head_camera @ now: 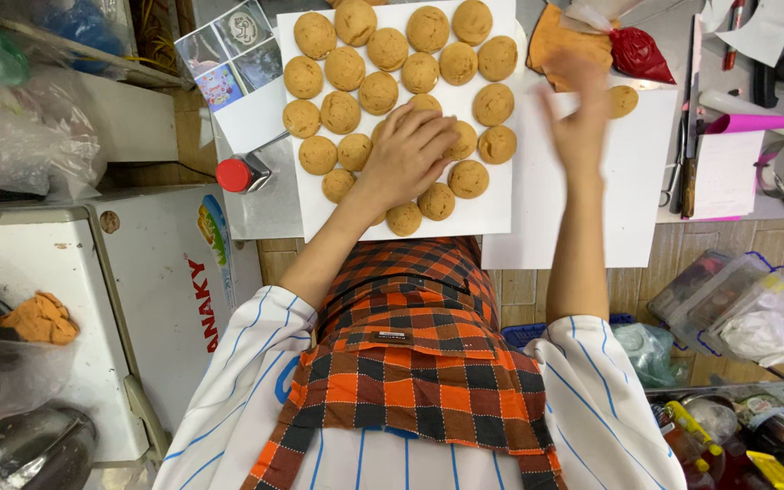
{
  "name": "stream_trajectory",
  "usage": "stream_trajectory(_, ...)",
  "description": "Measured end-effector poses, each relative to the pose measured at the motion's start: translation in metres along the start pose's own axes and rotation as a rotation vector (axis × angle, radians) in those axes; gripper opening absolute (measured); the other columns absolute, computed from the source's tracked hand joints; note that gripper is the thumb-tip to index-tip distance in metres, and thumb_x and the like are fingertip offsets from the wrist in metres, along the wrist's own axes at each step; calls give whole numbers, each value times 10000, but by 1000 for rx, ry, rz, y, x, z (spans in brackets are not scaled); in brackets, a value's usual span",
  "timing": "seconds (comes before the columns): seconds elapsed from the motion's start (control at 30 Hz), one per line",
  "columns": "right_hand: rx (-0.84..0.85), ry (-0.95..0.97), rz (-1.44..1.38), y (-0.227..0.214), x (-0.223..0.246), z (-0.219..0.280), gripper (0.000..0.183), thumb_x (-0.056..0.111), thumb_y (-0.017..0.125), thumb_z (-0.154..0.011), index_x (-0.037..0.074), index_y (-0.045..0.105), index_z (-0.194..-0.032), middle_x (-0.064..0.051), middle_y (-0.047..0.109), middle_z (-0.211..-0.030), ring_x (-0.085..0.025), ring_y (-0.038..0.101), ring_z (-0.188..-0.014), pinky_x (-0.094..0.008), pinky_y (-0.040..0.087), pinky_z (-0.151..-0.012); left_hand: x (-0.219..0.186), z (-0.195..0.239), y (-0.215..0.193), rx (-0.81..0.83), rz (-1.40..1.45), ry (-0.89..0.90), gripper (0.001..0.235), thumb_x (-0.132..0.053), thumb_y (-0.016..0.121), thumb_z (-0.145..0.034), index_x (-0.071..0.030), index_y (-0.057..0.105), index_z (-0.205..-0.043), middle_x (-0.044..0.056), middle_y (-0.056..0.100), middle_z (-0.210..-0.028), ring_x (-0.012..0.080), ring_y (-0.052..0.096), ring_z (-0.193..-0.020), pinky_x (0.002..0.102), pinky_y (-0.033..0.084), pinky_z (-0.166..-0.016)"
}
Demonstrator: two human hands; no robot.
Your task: The person retrieves a bowl of white cream and a piping bag from a freezer. They fill the piping bag with cream and then arrange round cookies on a white board, placing them in a circular pattern.
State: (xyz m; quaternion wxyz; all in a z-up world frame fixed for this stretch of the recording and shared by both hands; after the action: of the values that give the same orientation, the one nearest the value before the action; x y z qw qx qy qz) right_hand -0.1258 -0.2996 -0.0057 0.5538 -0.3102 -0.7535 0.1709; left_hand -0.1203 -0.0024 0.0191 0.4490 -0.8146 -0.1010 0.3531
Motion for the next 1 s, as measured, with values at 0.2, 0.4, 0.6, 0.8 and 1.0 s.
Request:
stream_trajectory(0.2,-269,380,345,-26,-140,32,380,112,834,-898,42,677,-1237,-164,634,-1264,-362,578,-1185,-458,460,-1032,0,8,-16,-21,-16,-1,374,-216,715,-939,-88,668,-1288,88,593,-1402,278,518,-1316,536,308,-1183)
stream_trajectory(0.4,-120,354,518,-7,-174,63,526,-5,817,-819,128,698,-1314,-182,584,-1377,-404,506,-1226,-446,441,-1083,-17,33,-25,35,36,27,302,-191,718,-970,-96,663,-1251,64,602,-1334,277,540,-1291,489,377,-1159)
stream_trajectory(0.6,-140,698,257,-26,-124,47,565,180,918,-855,146,649,-1351,-87,745,-1160,-210,703,-999,-340,564,-897,-23,30,-18,-5,16,-32,349,-145,710,-929,-70,664,-1267,89,605,-1371,288,546,-1247,461,426,-1062)
stream_trajectory(0.8,179,128,-182,-23,3,-4,612,142,935,-842,78,678,-1394,-51,708,-1312,-177,663,-1027,-325,549,-872,23,2,-20,-109,-16,-91,349,-90,742,-949,-88,685,-1293,15,620,-1337,254,555,-1267,425,450,-1104)
stream_trajectory(1.0,315,-277,311,29,84,-24,617,414,925,-846,105,719,-1339,-72,709,-1111,-288,583,-1040,-433,426,-953,38,-14,-18,2,15,-18,338,-85,767,-844,-74,698,-1175,55,627,-1253,279,550,-1208,446,417,-1054)
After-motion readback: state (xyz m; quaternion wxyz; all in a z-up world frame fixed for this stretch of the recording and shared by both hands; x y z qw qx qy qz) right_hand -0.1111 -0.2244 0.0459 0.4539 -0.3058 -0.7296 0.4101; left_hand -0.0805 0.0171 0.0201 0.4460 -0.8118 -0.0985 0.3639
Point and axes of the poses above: each hand's wrist, its own z-axis away from the middle knuckle, its own y-axis out of the palm, x = y × z, the point moved 1 cm from there along -z, towards the middle knuckle
